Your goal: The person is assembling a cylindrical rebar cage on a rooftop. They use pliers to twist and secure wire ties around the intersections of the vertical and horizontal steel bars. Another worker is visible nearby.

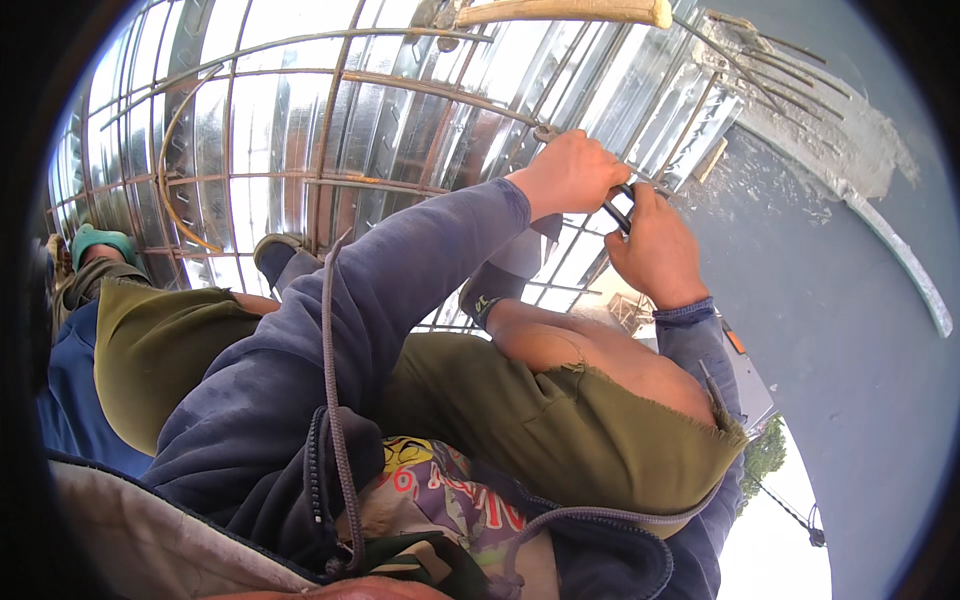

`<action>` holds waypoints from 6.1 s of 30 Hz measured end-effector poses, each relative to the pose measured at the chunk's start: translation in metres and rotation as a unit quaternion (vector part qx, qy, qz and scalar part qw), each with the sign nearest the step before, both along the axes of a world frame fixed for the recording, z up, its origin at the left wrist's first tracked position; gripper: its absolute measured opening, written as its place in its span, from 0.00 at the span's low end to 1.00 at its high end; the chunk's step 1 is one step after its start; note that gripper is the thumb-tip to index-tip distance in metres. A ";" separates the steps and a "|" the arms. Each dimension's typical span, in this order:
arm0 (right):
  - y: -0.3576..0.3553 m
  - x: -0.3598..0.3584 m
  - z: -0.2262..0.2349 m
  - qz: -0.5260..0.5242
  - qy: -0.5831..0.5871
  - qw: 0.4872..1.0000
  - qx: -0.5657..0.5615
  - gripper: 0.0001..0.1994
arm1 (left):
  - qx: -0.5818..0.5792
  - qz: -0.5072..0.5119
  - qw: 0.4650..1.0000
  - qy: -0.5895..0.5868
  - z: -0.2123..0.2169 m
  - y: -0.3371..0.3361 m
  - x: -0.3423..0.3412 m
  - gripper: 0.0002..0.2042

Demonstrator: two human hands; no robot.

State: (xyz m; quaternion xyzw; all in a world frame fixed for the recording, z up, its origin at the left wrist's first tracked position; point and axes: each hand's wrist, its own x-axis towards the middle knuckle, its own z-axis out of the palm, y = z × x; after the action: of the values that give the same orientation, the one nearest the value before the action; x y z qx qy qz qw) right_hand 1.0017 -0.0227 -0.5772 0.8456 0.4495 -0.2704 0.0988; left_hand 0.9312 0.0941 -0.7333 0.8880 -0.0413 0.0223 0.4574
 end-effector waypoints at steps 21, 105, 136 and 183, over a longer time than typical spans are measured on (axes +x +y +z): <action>-0.041 0.008 -0.034 -0.477 0.450 0.733 -0.181 0.14 | 0.058 0.031 0.986 -0.151 0.000 -0.022 -0.024 0.04; 0.006 -0.001 0.025 0.087 -0.226 0.963 -0.121 0.20 | -0.085 -0.171 0.978 0.083 0.062 0.034 0.031 0.10; -0.075 -0.062 -0.025 -0.578 0.266 0.735 0.235 0.15 | 0.076 0.064 0.974 -0.202 0.047 -0.003 -0.008 0.23; -0.049 -0.073 -0.037 -0.411 0.118 0.838 0.338 0.24 | -0.594 0.139 0.757 0.236 0.070 0.041 0.051 0.20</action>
State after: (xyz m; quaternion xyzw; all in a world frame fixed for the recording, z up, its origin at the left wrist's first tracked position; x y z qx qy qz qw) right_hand 0.9287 -0.0721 -0.6142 0.8953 0.1319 -0.2152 -0.3670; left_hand 0.9826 0.1353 -0.6629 0.4114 0.2136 -0.1040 0.8799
